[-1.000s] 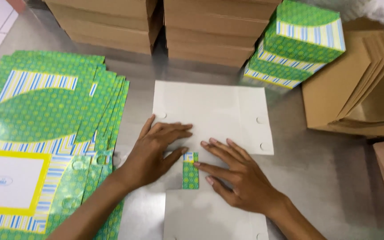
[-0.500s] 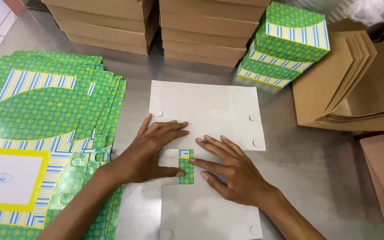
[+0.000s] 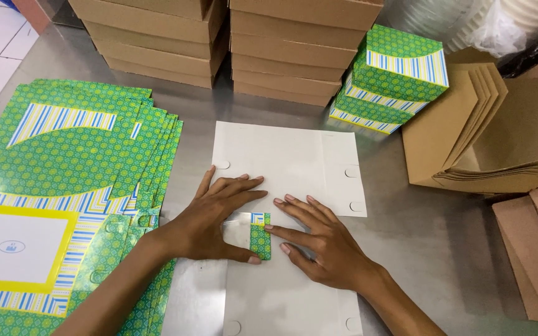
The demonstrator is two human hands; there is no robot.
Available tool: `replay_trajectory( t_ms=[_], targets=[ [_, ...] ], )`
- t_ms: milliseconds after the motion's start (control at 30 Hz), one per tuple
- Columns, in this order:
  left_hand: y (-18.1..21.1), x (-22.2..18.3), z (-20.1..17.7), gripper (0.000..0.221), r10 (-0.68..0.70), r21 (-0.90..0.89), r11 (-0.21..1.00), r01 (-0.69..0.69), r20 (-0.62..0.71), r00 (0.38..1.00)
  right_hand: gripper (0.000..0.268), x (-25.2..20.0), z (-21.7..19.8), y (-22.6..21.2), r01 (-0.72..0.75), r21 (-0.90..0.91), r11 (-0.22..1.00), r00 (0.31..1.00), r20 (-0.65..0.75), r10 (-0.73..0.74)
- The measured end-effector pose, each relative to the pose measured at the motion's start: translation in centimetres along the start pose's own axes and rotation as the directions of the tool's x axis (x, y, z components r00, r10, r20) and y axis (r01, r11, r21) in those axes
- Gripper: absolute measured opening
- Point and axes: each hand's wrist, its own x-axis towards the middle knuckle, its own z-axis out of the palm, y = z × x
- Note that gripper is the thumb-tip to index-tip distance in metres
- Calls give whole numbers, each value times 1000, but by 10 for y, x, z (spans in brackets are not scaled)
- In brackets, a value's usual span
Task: The person assembles a small cardboard box by folding a flat die-cut piece and applying patterned tape to secure the seams. They fold the side flaps inward, then place a green patterned sheet over the top and press it down to adhere.
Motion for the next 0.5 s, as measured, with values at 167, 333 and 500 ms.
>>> replay_trajectory(
  t_ms=[167,333,500],
  targets=[
    [-5,2,6,99,-1,61,998,1,-12,1000,34,-2,1,1,2,8,1000,1000,-16,-2],
    [-5,3,9,79,-15,35,999,17,-64,998,32,-4,-10,5,2,107,994,999,-50,4],
    [19,10,-3,43,-220,2,975,221,-85,972,43,-12,-37,27,-202,456,867,972,-16,235]
  ],
)
